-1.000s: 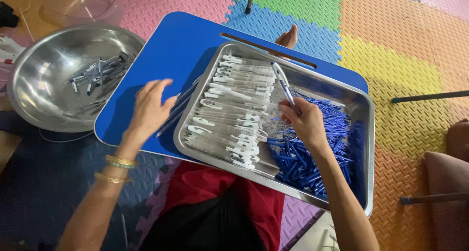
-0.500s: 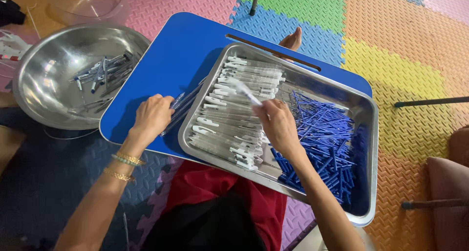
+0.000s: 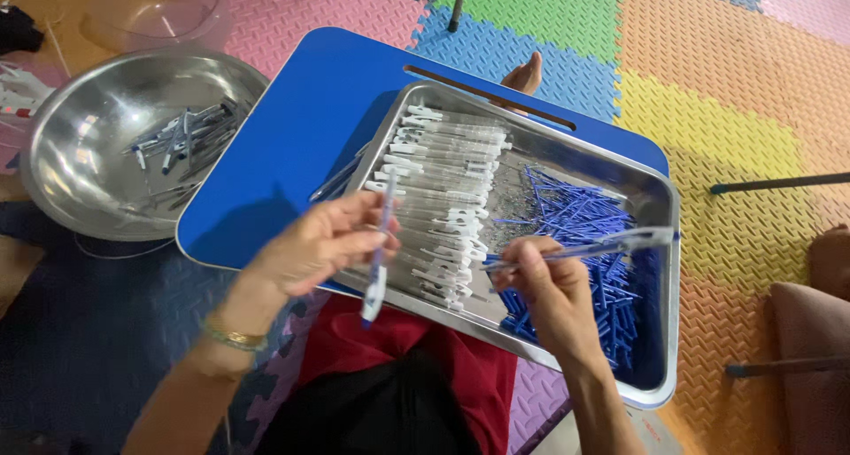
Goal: The person assembles multiple pens by inserting blue ink refills into white pen barrels and attaching the pen caps, then placing the finished pens into a metal bowl.
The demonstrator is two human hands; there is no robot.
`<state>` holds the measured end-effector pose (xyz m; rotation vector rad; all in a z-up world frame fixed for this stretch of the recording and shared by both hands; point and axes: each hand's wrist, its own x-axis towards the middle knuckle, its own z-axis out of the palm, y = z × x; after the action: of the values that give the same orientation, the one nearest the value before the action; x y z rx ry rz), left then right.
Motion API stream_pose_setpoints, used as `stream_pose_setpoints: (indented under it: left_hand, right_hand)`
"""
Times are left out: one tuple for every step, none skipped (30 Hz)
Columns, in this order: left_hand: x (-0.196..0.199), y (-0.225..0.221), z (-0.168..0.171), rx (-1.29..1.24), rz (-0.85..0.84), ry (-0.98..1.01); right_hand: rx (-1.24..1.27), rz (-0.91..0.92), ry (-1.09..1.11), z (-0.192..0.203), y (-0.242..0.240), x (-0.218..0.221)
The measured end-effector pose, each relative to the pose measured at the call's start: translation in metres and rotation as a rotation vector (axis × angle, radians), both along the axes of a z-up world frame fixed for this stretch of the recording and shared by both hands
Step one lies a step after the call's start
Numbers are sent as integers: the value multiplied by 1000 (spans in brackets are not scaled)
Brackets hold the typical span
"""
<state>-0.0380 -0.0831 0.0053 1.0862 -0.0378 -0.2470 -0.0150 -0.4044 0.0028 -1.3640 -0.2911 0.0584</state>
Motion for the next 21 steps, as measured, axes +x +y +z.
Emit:
stream_pose_setpoints:
  left_hand:
    - [4,-10,-6,-1,-7,1]
    - [8,-21,-12,-89,-32,7]
    - [11,-31,-18,-177,-57,14]
    - [13,-38,-17,-177,-62,15]
    - [14,-46,-15,-264,-15,-18]
    - [16,-53,-13,-350,33,-52]
    - [15,-61,-13,-350,29,-52]
    - [14,-68,-13,-372,30,-99]
    - [13,-76,-13,-393,31,-146]
    - [10,-80,-14,-391,29,-143]
    - [7,-85,-15,-356,25,-197]
    - [5,-90,-16,-320,21,-251]
    - [3,-90,-16,-319,17,-250]
    - [2,-90,-17,-306,-31,-259]
    - [0,-90,-17,-294,-79,-268]
    - [-3,-87,-11,-294,-84,-267]
    - [-7,-84,-4,-312,-155,-183]
    - [-11,-80,2,-329,-225,-96]
    - [-9,-84,-2,-330,-229,-94]
    - [-7,-88,-6,-246,-291,-37]
    - [-6,-91,-11,-162,-352,20]
  right_hand:
    - [-1,-7,1,3,2,-4]
    - [-6,2,-14,5,5,-8]
    - [-12,11,-29,8,7,-12]
    - [-13,6,-28,5,4,-16]
    - [-183,18,31,3,1,-19]
    - [-352,31,89,1,-2,-22]
    - [-352,28,89,1,3,-24]
    - [-290,60,112,1,7,-26]
    - [-227,92,135,0,12,-28]
    - [-226,90,137,-7,13,-28]
    - [-19,151,230,-14,13,-28]
    - [189,209,319,-21,14,-28]
    - [191,206,319,-27,10,-22]
    - [131,124,204,-33,7,-17]
    - [71,41,91,-39,3,-12]
    - [71,36,90,-29,-7,-9]
    - [-85,55,8,-18,-16,-6]
    - [-243,76,-72,-8,-26,-4]
    - [-243,72,-70,5,-31,-3]
    - [-420,146,-209,18,-36,-2]
    - [-597,220,-348,31,-41,0]
